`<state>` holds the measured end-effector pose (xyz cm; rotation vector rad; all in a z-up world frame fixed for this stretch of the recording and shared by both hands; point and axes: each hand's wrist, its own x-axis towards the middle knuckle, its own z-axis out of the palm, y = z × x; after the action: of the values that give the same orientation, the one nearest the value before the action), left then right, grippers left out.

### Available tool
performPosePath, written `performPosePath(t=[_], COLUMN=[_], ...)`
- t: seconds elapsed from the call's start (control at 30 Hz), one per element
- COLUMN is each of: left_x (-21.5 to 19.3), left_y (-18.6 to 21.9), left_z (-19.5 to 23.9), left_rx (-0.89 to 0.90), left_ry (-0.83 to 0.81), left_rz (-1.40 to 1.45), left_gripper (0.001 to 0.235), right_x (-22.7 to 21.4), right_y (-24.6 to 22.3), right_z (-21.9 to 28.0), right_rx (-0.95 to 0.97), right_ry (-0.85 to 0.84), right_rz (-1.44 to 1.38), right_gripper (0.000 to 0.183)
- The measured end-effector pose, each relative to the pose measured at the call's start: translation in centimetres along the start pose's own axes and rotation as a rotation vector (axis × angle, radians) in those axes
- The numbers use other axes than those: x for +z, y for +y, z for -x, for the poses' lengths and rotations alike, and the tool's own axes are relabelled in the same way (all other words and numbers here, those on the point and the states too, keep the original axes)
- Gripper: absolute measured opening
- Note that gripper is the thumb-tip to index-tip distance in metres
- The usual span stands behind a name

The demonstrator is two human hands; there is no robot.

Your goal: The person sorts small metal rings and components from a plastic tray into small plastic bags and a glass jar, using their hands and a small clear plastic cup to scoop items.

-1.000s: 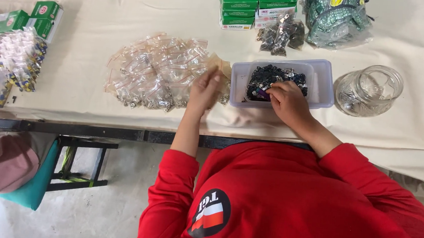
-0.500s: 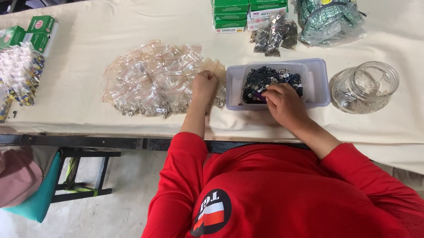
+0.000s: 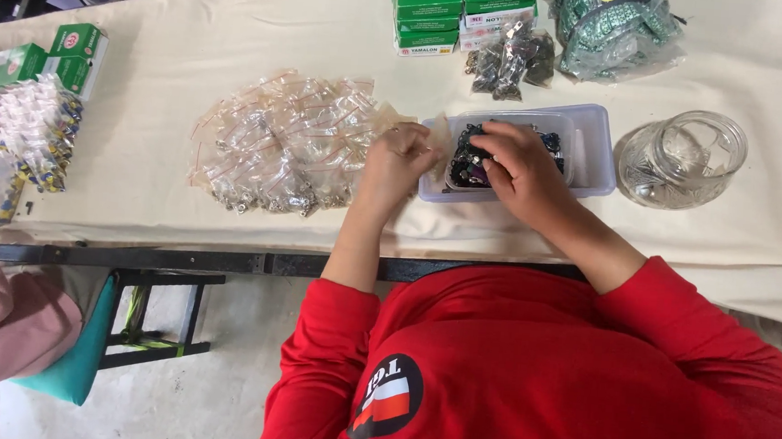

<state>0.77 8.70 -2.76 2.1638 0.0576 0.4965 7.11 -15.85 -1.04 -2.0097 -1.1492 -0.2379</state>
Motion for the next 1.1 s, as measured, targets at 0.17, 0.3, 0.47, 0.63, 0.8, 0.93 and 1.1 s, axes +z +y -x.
performPosePath(t=[0.17, 0.3, 0.47, 0.63, 0.8, 0.93, 1.1], left_x=[1.6, 1.8, 3.3, 4.2, 5.7, 4.6, 5.6], left_y=[4.6, 6.4, 4.9, 2.6, 0.3, -0.4, 0.2], left_z=[0.8, 1.2, 1.6, 1.8, 2.2, 2.6, 3.4], left_rx=[0.039, 0.005, -0.026, -0.053, -0.136, -0.198, -0.165], left_ry=[-0.142, -0.260, -0.245, -0.266, -0.316, -0.372, -0.301], left_rz=[-0.023, -0.010, 0.117, 0.188, 0.465, 0.742, 1.046], left_gripper=[0.014, 0.018, 0.018, 0.015, 0.042, 0.064, 0.082], right_x=[-1.2, -3.0, -2.2, -3.1, -3.7, -2.6, -0.3], right_y=[-0.5, -1.4, -0.1, -0.8, -1.4, 1.0, 2.3], right_z=[-2.1, -2.3, -1.0, -0.9, -1.2, -0.9, -0.5], right_rx=[-0.069, 0.044, 0.109, 0.118, 0.201, 0.271, 0.493], right_ry=[-0.103, -0.305, -0.320, -0.349, -0.203, -0.062, 0.237], right_rz=[0.120, 0.102, 0.135, 0.110, -0.228, -0.449, -0.852], right_gripper=[0.037, 0.041, 0.022, 0.011, 0.008, 0.007, 0.014])
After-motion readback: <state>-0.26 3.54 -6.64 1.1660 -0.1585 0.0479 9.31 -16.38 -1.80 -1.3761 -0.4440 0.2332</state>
